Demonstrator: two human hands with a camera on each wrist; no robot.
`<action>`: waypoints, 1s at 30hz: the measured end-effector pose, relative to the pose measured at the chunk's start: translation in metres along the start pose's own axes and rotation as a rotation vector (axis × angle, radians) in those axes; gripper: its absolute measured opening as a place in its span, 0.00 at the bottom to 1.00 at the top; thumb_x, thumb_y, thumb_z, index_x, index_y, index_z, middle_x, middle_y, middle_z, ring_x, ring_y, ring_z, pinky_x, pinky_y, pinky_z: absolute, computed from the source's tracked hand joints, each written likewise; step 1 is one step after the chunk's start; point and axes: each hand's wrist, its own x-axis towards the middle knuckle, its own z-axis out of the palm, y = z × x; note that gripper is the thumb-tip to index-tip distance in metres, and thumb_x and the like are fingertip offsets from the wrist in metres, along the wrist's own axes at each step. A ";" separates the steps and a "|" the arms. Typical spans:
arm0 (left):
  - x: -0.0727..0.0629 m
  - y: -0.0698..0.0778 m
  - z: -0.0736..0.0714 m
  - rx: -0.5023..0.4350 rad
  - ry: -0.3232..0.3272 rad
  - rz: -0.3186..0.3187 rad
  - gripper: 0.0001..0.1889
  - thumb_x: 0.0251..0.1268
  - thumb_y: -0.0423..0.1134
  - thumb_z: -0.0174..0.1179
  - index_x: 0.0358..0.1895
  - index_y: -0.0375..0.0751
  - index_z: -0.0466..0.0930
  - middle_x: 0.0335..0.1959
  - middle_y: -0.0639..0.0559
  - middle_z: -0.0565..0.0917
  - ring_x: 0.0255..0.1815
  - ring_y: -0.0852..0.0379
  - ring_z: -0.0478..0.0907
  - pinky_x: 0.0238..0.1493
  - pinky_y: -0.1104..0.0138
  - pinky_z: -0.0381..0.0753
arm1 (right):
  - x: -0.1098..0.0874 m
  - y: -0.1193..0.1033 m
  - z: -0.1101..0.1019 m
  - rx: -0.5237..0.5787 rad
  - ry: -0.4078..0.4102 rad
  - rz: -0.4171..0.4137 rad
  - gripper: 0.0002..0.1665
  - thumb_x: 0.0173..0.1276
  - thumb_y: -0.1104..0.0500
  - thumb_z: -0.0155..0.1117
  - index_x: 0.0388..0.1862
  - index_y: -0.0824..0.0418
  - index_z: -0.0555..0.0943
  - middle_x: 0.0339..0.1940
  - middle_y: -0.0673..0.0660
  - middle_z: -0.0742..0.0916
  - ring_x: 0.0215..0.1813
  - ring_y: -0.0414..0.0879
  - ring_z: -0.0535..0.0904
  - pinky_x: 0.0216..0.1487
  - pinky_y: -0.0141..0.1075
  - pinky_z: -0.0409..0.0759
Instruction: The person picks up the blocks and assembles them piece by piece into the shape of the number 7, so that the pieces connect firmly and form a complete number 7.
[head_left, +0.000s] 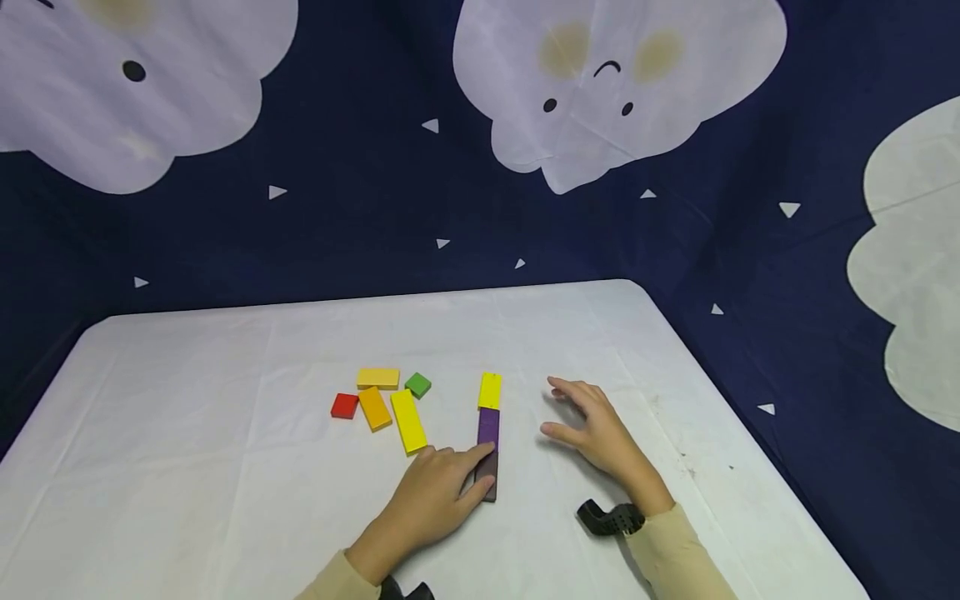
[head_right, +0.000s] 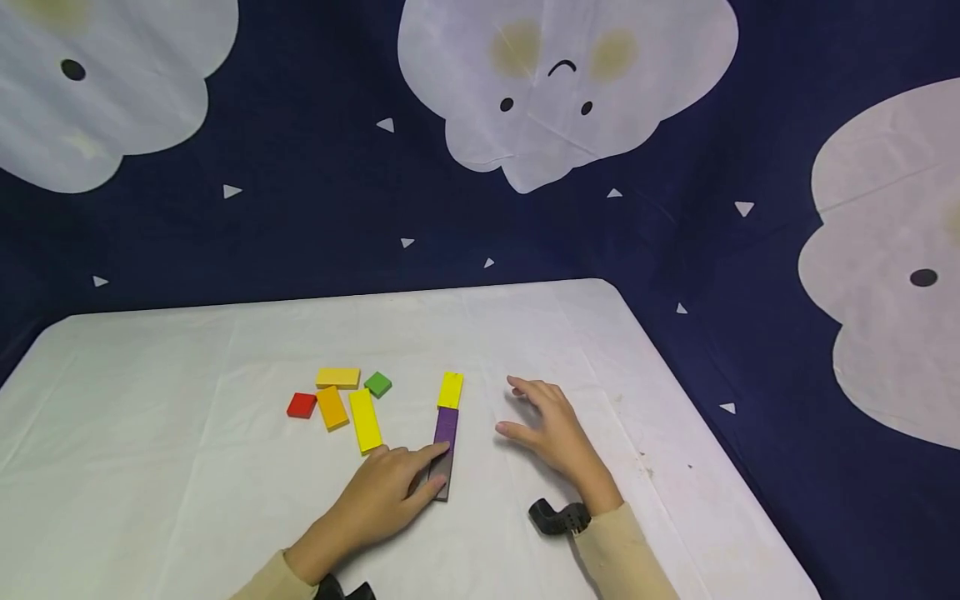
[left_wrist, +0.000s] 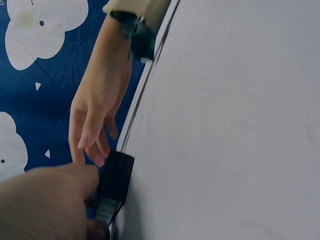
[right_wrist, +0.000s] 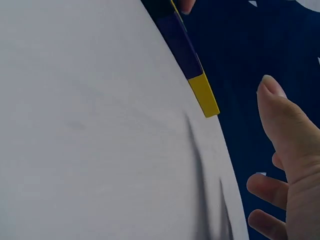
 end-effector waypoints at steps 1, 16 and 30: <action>0.000 0.000 0.001 0.004 0.013 0.009 0.23 0.71 0.53 0.56 0.65 0.52 0.77 0.46 0.53 0.89 0.39 0.58 0.80 0.45 0.61 0.70 | 0.004 0.000 0.000 0.000 -0.004 -0.001 0.43 0.58 0.44 0.75 0.71 0.51 0.71 0.57 0.52 0.83 0.66 0.52 0.71 0.69 0.54 0.66; -0.006 -0.002 0.008 0.032 0.058 0.032 0.22 0.72 0.53 0.55 0.65 0.52 0.78 0.32 0.56 0.87 0.26 0.63 0.68 0.39 0.65 0.72 | 0.065 -0.024 0.010 -0.015 -0.170 -0.076 0.41 0.60 0.40 0.72 0.72 0.46 0.72 0.61 0.51 0.83 0.64 0.47 0.71 0.68 0.51 0.67; -0.007 0.003 0.010 0.126 0.038 0.052 0.23 0.75 0.54 0.50 0.66 0.50 0.77 0.27 0.53 0.87 0.26 0.59 0.78 0.37 0.63 0.78 | 0.110 -0.056 0.032 0.024 -0.424 -0.146 0.35 0.61 0.44 0.73 0.68 0.43 0.76 0.53 0.48 0.85 0.60 0.45 0.72 0.67 0.46 0.69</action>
